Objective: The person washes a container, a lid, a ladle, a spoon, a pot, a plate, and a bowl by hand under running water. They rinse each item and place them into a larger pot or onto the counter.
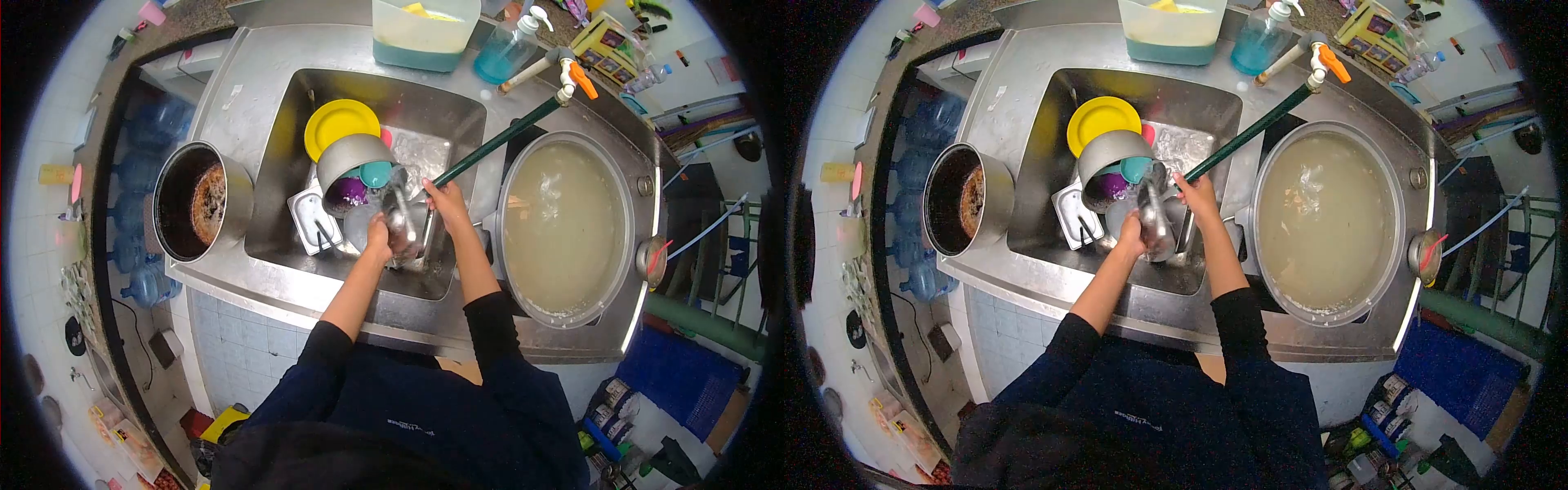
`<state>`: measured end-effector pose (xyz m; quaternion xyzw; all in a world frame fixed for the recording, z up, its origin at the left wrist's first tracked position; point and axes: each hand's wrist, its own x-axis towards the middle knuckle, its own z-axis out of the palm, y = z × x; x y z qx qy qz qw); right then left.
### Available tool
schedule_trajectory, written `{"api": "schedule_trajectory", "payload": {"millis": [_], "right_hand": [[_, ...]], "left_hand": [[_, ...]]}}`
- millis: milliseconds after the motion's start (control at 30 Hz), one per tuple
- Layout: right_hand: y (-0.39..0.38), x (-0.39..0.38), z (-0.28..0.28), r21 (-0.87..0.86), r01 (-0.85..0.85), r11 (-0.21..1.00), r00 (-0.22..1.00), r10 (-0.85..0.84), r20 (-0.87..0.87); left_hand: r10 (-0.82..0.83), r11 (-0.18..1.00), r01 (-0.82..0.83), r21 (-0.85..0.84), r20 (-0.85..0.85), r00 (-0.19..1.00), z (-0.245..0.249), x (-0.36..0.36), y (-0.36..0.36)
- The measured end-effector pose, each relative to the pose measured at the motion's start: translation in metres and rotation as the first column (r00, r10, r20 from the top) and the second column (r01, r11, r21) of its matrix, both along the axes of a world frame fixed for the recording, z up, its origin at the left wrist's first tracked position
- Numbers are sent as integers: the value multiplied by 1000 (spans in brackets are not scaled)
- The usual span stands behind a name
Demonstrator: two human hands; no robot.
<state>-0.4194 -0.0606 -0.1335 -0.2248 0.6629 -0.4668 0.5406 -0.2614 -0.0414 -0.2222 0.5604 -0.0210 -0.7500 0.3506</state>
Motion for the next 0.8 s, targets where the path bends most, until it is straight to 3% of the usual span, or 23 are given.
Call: {"api": "schedule_trajectory", "payload": {"millis": [33,67,133,167,200,267,333,400,467,533,600,667,733,767,800], "right_hand": [[2,-1,0,15,-13,1000,1000,13,14],[4,0,0,17,-13,1000,1000,13,11],[6,6,6,29,31,999,990,-35,134],[6,9,9,13,35,999,985,-36,167],[2,13,11,14,37,999,986,-38,164],[-8,19,12,-19,48,999,978,-44,205],[-20,21,10,16,61,998,986,-63,156],[-30,24,-11,-156,157,975,981,-136,139],[-28,18,-23,-180,153,972,987,-144,65],[-16,16,-2,-7,32,999,999,-32,-16],[-4,16,14,-39,8,999,1000,-8,-2],[3,20,29,41,21,999,1000,-21,-14],[6,19,33,36,29,999,999,-28,-26],[8,18,37,82,32,996,999,-32,3],[10,17,40,127,33,991,999,-38,35]], "left_hand": [[3,1000,-3,1,-2,1000,-7,3,-1],[-70,995,84,59,-215,974,-14,9,-6],[-160,952,286,113,-612,774,-25,13,-16],[42,931,233,281,-717,696,-31,4,-18],[42,930,235,281,-719,694,-14,-5,-19],[103,912,295,286,-854,510,32,-19,-20],[114,889,343,305,-870,479,37,-23,-17],[125,865,387,319,-884,450,37,-23,-16],[163,851,449,272,-950,267,34,-20,-15],[144,885,387,260,-942,304,31,-21,-17],[184,917,307,255,-953,240,19,-30,-18],[145,951,224,214,-946,289,29,-37,-17],[221,949,125,288,-895,387,27,-48,-19],[186,957,164,239,-941,282,0,-54,-21],[190,956,164,242,-941,280,3,-54,-20]]}}
